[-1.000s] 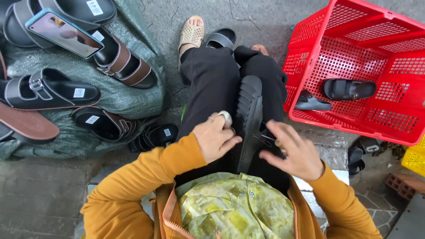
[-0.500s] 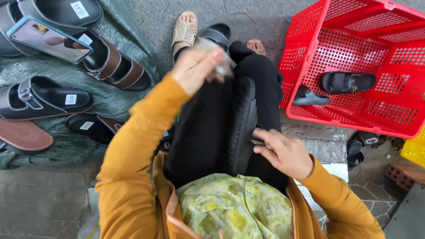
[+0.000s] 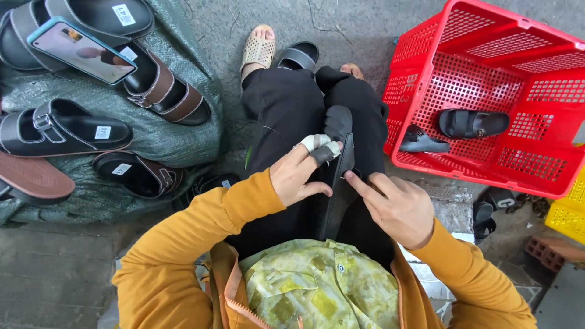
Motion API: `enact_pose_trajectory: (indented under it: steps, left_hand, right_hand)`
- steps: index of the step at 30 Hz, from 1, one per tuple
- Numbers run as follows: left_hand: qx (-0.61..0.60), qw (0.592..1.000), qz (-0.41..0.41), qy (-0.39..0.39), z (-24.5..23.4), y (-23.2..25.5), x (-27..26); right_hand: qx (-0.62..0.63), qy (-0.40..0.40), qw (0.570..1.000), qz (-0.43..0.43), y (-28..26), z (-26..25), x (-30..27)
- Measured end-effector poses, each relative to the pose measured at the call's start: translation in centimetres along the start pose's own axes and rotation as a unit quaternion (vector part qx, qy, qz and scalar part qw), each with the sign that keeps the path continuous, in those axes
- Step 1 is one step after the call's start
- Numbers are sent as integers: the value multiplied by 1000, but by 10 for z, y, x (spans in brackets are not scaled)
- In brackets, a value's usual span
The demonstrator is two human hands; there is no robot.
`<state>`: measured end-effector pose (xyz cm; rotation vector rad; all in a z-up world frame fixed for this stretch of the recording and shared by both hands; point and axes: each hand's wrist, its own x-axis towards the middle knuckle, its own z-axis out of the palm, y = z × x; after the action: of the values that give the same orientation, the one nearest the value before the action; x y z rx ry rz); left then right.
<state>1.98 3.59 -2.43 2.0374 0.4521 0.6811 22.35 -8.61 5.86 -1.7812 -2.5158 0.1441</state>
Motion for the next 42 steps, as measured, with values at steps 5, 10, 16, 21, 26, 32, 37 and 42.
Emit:
enact_pose_trajectory:
  steps: [5,10,16,21,26,32,37,42]
  left_hand:
    - [-16,998,31,45,5,-8,10]
    - [36,996,20,77,-1,6,12]
    - [8,999,-8,46,-18,24,15]
    - [-9,999,20,50,-10,13,12]
    - [-30,996,47,68,-11,13,10]
    - [125,982,24,137,5,13,-2]
    - [-133,984,-46,110,-6,37,-11]
    - [-536,814,-223,34,2,30,-18]
  right_hand:
    - [-47,70,996,-8,-5,24,10]
    - [28,110,993,-18,3,54,-3]
    - [145,79,986,17,3,17,-7]
    - [78,23,997,6,7,15,-14]
    - [75,50,995,-41,5,22,-13]
    - [11,49,998,-47,-5,12,11]
    - [-4,24,1000,-4,-6,9,5]
    - [74,91,993,9,-2,22,-2]
